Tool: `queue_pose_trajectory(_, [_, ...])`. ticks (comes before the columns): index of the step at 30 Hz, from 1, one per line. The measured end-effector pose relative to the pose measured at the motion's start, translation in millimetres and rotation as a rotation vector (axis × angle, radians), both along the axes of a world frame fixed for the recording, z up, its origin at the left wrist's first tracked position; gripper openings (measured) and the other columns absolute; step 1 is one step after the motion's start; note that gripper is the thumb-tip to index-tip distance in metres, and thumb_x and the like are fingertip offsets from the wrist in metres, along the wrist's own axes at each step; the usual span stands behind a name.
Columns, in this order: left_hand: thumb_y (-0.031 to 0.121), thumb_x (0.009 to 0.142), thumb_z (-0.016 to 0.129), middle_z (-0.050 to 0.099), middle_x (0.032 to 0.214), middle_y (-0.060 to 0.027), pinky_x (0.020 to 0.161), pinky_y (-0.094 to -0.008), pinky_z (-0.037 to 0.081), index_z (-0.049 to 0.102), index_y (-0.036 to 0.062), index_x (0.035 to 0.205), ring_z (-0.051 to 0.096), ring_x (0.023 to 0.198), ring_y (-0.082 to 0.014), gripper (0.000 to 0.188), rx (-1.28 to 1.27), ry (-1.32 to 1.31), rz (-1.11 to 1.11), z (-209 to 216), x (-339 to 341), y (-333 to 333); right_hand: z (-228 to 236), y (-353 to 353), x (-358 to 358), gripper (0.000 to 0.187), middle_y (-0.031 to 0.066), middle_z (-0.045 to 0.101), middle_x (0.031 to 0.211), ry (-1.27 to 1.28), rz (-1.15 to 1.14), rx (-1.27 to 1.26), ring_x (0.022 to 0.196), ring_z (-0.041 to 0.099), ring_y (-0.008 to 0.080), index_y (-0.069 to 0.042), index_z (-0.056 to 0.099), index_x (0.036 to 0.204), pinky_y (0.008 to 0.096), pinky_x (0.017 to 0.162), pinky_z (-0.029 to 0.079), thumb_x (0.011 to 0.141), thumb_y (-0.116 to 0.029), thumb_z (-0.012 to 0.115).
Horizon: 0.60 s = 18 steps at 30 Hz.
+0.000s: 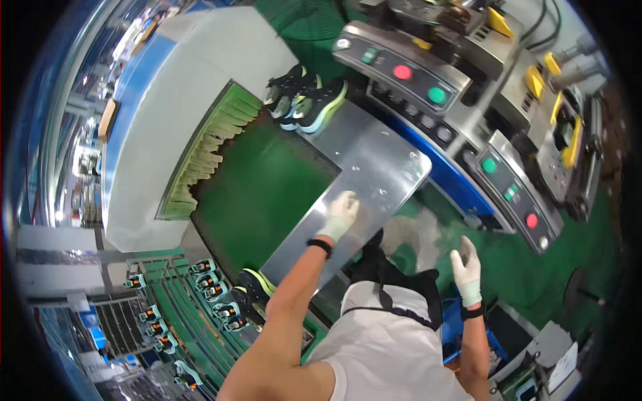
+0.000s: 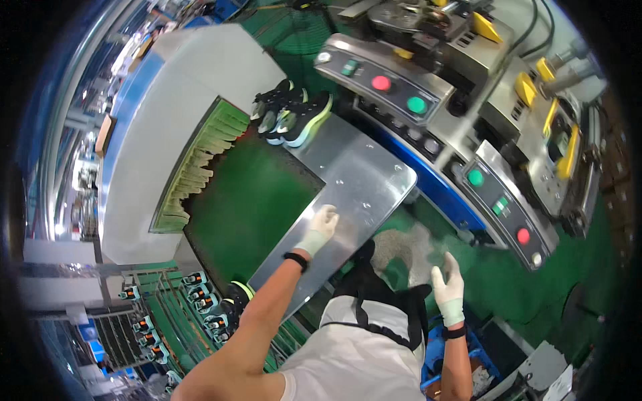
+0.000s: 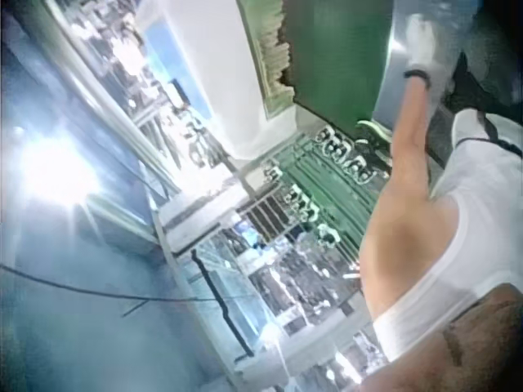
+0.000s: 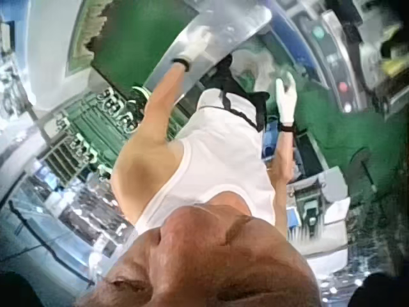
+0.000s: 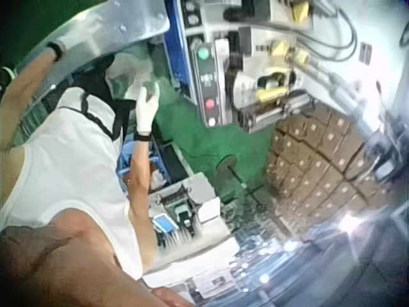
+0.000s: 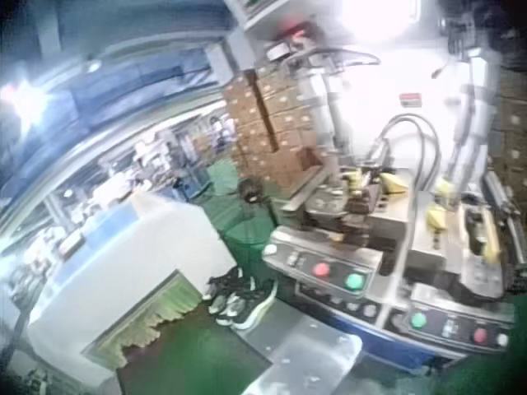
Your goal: Operating industrial machinery to process and assemble athletic shoes in a factory setting.
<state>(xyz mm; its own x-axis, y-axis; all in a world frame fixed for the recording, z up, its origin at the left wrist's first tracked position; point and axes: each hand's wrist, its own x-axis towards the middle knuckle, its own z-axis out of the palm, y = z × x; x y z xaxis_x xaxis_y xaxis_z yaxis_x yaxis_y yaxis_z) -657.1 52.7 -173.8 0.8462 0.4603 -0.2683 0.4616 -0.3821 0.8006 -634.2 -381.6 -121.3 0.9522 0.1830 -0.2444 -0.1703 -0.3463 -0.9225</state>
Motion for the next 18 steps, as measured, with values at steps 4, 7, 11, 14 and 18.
queue_pose_trajectory(4, [0.01,0.094,0.071,0.068,0.134,-0.0147,0.112,-0.0472,0.05,0.074,0.0075,0.125,0.063,0.125,-0.0358,0.031,0.549,0.209,0.21,-47,-77,231,-25,177,56,0.067,0.0283,0.061,0.149,-0.129,0.373,-0.227,0.139,0.06,0.0421,0.0,0.048,0.158,0.0458,0.116,0.048,0.1,-0.023,0.075])
queue_pose_trajectory(7, [0.005,0.091,0.072,0.06,0.149,-0.0151,0.124,-0.0521,0.037,0.071,0.0063,0.131,0.051,0.14,-0.0388,0.041,0.648,0.271,0.191,-78,-47,325,-59,288,106,0.075,0.0297,0.049,0.16,-0.36,0.469,-0.323,0.148,0.05,0.0468,-0.001,0.042,0.162,0.0512,0.121,0.044,0.098,-0.019,0.077])
queue_pose_trajectory(11, [-0.004,0.093,0.059,0.054,0.152,-0.0196,0.129,-0.0561,0.03,0.058,-0.0024,0.145,0.044,0.147,-0.0426,0.052,1.008,-0.027,0.128,-99,8,505,-128,450,167,0.09,0.0299,0.036,0.17,-0.347,0.626,-0.671,0.16,0.03,0.0492,0.003,0.031,0.167,0.0577,0.132,0.025,0.095,-0.024,0.078])
queue_pose_trajectory(14, [0.006,0.096,0.064,0.059,0.149,-0.0246,0.124,-0.0584,0.034,0.062,-0.0018,0.144,0.051,0.142,-0.044,0.049,1.205,-0.213,0.238,-97,97,630,-174,492,199,0.092,0.0301,0.034,0.171,-0.565,0.695,-0.963,0.162,0.027,0.0485,0.005,0.028,0.168,0.0593,0.133,0.021,0.097,-0.033,0.075])
queue_pose_trajectory(18, [0.047,0.109,0.051,0.062,0.152,-0.0264,0.116,-0.053,0.047,0.067,0.0109,0.146,0.062,0.133,-0.0481,0.055,0.338,0.16,0.563,-101,119,813,-187,536,196,0.091,0.0304,0.027,0.175,-0.607,0.689,-0.911,0.164,0.021,0.0508,0.008,0.029,0.166,0.0664,0.133,0.012,0.095,-0.029,0.071])
